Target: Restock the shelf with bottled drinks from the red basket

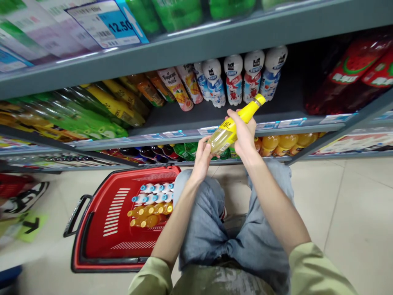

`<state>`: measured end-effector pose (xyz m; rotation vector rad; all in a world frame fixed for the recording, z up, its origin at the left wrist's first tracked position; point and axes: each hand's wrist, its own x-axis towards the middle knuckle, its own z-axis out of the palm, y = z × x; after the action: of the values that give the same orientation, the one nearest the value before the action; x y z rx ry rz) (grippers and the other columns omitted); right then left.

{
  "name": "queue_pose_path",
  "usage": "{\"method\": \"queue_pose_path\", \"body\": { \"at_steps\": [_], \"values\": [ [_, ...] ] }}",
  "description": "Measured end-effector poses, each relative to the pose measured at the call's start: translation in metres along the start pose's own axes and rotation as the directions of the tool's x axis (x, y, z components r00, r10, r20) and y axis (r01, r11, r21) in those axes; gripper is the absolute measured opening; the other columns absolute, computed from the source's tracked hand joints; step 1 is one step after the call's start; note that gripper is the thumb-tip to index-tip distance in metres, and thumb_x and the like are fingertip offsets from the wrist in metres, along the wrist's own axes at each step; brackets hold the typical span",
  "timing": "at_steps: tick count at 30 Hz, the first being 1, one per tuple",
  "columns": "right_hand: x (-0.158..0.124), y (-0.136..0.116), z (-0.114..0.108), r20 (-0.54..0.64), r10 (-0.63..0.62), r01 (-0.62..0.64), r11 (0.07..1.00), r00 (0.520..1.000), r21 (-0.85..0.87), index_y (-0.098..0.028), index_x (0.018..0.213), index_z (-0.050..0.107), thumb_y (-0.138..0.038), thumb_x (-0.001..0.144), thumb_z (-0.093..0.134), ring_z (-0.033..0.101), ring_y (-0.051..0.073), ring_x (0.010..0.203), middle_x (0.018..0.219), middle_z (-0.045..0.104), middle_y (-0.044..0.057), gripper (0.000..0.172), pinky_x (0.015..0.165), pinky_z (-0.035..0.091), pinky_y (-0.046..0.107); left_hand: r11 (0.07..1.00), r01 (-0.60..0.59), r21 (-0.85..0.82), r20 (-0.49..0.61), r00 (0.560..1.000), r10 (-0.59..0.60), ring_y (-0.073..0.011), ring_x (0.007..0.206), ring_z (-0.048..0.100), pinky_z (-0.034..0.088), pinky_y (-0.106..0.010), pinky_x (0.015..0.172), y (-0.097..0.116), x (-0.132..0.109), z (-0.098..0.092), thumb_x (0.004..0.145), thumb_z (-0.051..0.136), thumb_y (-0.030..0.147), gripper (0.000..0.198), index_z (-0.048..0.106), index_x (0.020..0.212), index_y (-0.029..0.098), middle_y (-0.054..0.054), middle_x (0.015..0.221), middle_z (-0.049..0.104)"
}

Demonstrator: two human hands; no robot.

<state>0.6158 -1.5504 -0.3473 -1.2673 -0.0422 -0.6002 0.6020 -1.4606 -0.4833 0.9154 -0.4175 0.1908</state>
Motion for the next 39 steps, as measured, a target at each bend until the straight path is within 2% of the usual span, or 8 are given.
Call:
{"method": "queue_pose_path", "body": {
  "at_steps": [4, 7, 12, 15, 18, 31, 34, 39],
  "values": [
    [0.004, -0.006, -0.003, -0.020, -0.056, 0.054, 0.995, 0.998, -0.086, -0.022, 0.088, 0.050, -0.032, 0.071, 0.077, 0.067, 0.014, 0.069, 0.076, 0.062, -0.005, 0.033, 0.067, 0.057, 0.026, 0.995, -0.020, 0.096, 0.143, 0.990, 0.006, -0.0212, 0.103, 0.065, 0.057, -0.037, 0.090, 0.003, -0.003, -0.003, 0.094, 0.059, 0.068, 0.060, 0.049, 0.135, 0.026, -0.008, 0.117, 0.065],
    [-0.002, -0.005, -0.007, 0.065, -0.171, 0.183, 0.916, 0.983, -0.357, -0.023, 0.088, 0.051, -0.031, 0.076, 0.069, 0.065, 0.015, 0.068, 0.075, 0.061, -0.004, 0.023, 0.067, 0.055, 0.029, 0.978, -0.108, 0.181, 0.146, 0.986, 0.082, -0.0245, 0.121, 0.061, 0.052, -0.038, 0.102, 0.006, -0.005, -0.005, 0.092, 0.067, 0.060, 0.055, 0.054, 0.133, 0.026, -0.010, 0.126, 0.064],
    [-0.034, 0.010, -0.013, 0.502, -0.189, 0.537, 0.282, 0.844, -0.795, -0.022, 0.093, 0.062, -0.029, 0.078, 0.064, 0.066, 0.023, 0.075, 0.081, 0.071, 0.004, 0.016, 0.070, 0.047, 0.031, 0.952, -0.249, 0.179, 0.053, 0.968, 0.244, -0.0265, 0.135, 0.055, 0.050, -0.039, 0.109, 0.020, -0.009, -0.016, 0.092, 0.071, 0.053, 0.049, 0.061, 0.133, 0.028, -0.010, 0.141, 0.057],
    [-0.055, 0.025, -0.011, 0.713, 0.010, 0.707, 0.125, 0.701, -0.697, -0.021, 0.106, 0.067, -0.024, 0.085, 0.057, 0.071, 0.025, 0.083, 0.096, 0.078, 0.008, 0.024, 0.068, 0.042, 0.029, 0.946, -0.257, 0.199, 0.015, 0.966, 0.259, -0.0270, 0.134, 0.056, 0.050, -0.039, 0.112, 0.034, -0.016, -0.026, 0.090, 0.074, 0.051, 0.048, 0.066, 0.130, 0.027, -0.010, 0.142, 0.058],
    [-0.069, 0.039, -0.003, 0.778, 0.117, 0.767, 0.133, 0.617, -0.628, -0.021, 0.112, 0.068, -0.023, 0.087, 0.055, 0.073, 0.026, 0.087, 0.104, 0.079, 0.007, 0.028, 0.067, 0.041, 0.030, 0.947, -0.229, 0.224, -0.032, 0.970, 0.242, -0.0265, 0.131, 0.060, 0.048, -0.039, 0.113, 0.048, -0.027, -0.036, 0.091, 0.074, 0.049, 0.042, 0.070, 0.125, 0.024, -0.010, 0.137, 0.065],
    [-0.086, 0.050, 0.031, 0.864, 0.036, 0.814, 0.319, 0.502, -0.486, -0.020, 0.130, 0.062, -0.038, 0.094, 0.066, 0.064, 0.027, 0.119, 0.127, 0.070, 0.010, 0.040, 0.088, 0.053, 0.034, 0.909, -0.166, 0.383, -0.182, 0.951, 0.250, -0.0281, 0.124, 0.068, 0.057, -0.041, 0.103, 0.117, -0.043, -0.082, 0.088, 0.076, 0.050, 0.044, 0.069, 0.121, 0.021, -0.013, 0.132, 0.071],
    [-0.081, 0.046, 0.033, 0.857, 0.112, 0.823, 0.241, 0.503, -0.515, -0.017, 0.142, 0.054, -0.034, 0.096, 0.065, 0.060, 0.028, 0.126, 0.138, 0.064, 0.013, 0.050, 0.095, 0.053, 0.037, 0.881, -0.179, 0.438, -0.277, 0.906, 0.321, -0.0296, 0.126, 0.067, 0.062, -0.037, 0.090, 0.138, -0.030, -0.102, 0.089, 0.073, 0.056, 0.048, 0.065, 0.123, 0.023, -0.014, 0.140, 0.065],
    [-0.079, 0.045, 0.031, 0.852, 0.258, 0.848, 0.164, 0.456, -0.504, -0.017, 0.121, 0.068, -0.025, 0.102, 0.055, 0.061, 0.025, 0.121, 0.129, 0.067, 0.012, 0.025, 0.095, 0.052, 0.035, 0.715, -0.250, 0.653, -0.328, 0.757, 0.565, -0.0305, 0.132, 0.063, 0.061, -0.035, 0.090, 0.158, 0.004, -0.136, 0.088, 0.066, 0.069, 0.060, 0.062, 0.127, 0.024, -0.015, 0.147, 0.059]
  ]
}}
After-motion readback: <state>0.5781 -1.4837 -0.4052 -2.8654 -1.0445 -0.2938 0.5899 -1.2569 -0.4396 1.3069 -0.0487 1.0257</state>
